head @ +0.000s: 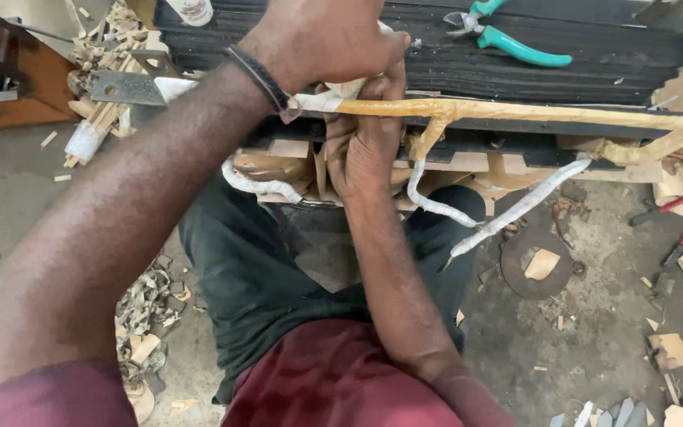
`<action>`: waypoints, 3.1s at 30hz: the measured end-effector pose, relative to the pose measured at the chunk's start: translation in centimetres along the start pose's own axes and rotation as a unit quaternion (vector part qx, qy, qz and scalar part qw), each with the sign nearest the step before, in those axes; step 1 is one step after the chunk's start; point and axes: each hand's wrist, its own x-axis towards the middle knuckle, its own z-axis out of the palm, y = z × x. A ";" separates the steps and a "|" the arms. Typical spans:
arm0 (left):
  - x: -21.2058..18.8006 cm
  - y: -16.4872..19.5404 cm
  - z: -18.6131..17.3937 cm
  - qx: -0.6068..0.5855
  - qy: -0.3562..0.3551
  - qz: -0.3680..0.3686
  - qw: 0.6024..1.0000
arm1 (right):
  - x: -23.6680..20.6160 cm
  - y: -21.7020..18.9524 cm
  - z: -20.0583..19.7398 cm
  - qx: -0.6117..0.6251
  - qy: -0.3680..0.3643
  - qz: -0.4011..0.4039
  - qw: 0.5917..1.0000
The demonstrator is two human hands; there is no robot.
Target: The person wraps a white cloth strip around a long wooden stick clamped to a workbench. They unroll the cloth and press it along the stick's length, covering it progressively.
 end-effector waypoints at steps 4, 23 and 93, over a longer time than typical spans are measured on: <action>-0.8 0.4 -0.4 0.003 0.091 -0.011 0.996 | -0.8 -0.2 0.8 -0.043 0.057 -0.036 0.997; -11.3 1.5 -1.7 -0.113 0.150 -0.011 0.982 | -5.4 -2.4 0.5 0.316 0.043 0.306 0.897; -9.4 4.8 -1.6 -0.072 0.096 -0.042 0.992 | -4.5 -4.1 -0.4 0.271 0.135 0.327 0.895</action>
